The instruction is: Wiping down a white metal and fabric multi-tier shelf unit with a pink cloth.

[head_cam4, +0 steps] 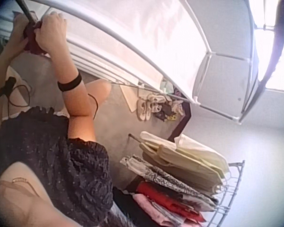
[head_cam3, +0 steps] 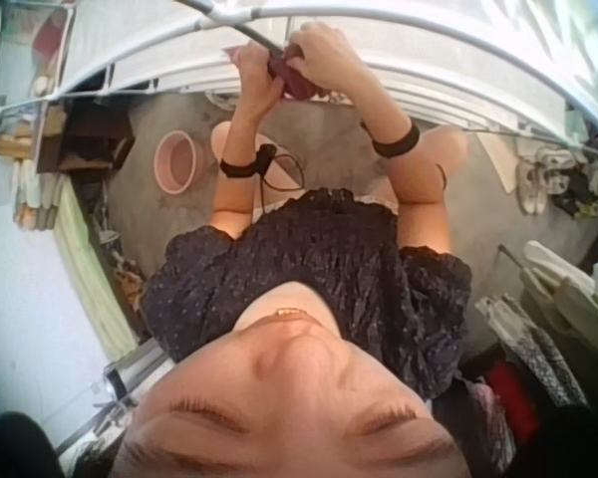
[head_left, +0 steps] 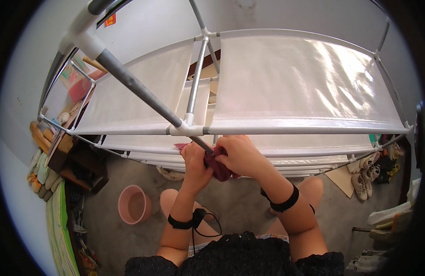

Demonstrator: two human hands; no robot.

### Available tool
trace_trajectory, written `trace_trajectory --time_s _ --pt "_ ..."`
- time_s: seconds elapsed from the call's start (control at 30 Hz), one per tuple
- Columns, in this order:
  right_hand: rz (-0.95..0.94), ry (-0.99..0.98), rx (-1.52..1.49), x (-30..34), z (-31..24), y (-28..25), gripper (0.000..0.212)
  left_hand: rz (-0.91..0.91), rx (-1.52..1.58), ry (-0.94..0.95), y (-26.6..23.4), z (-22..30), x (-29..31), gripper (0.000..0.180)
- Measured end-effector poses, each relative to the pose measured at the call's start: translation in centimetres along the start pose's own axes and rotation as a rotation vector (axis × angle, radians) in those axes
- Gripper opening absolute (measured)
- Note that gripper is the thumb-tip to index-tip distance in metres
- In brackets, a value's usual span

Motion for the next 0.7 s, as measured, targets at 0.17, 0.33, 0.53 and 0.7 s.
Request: trace_trajectory --time_s 0.17,0.33,0.53,0.7 --pt "0.322 -0.171 0.164 3.5 -1.4 -0.9 0.015 -0.008 -0.020 0.025 0.2 -0.7 0.0 0.038" --pt "0.613 -0.187 0.207 7.5 -0.9 -3.4 0.014 -0.031 -0.010 0.033 0.3 -1.0 -0.3 0.041" --pt "0.568 -0.271 0.197 5.4 -1.8 -2.6 0.022 -0.031 0.001 0.002 0.3 -0.8 -0.2 0.041" --pt "0.334 -0.175 0.190 2.3 -1.3 -0.7 0.025 -0.017 0.007 0.002 0.4 -0.5 -0.3 0.041"
Point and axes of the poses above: each hand's wrist, its own x-axis away from the middle knuckle, its own y-axis out of the palm, z = x × y, the point moved 8 cm from there along -x, towards the middle knuckle, and after that the axes turned 3 degrees about -x, right-handed, at the moved point
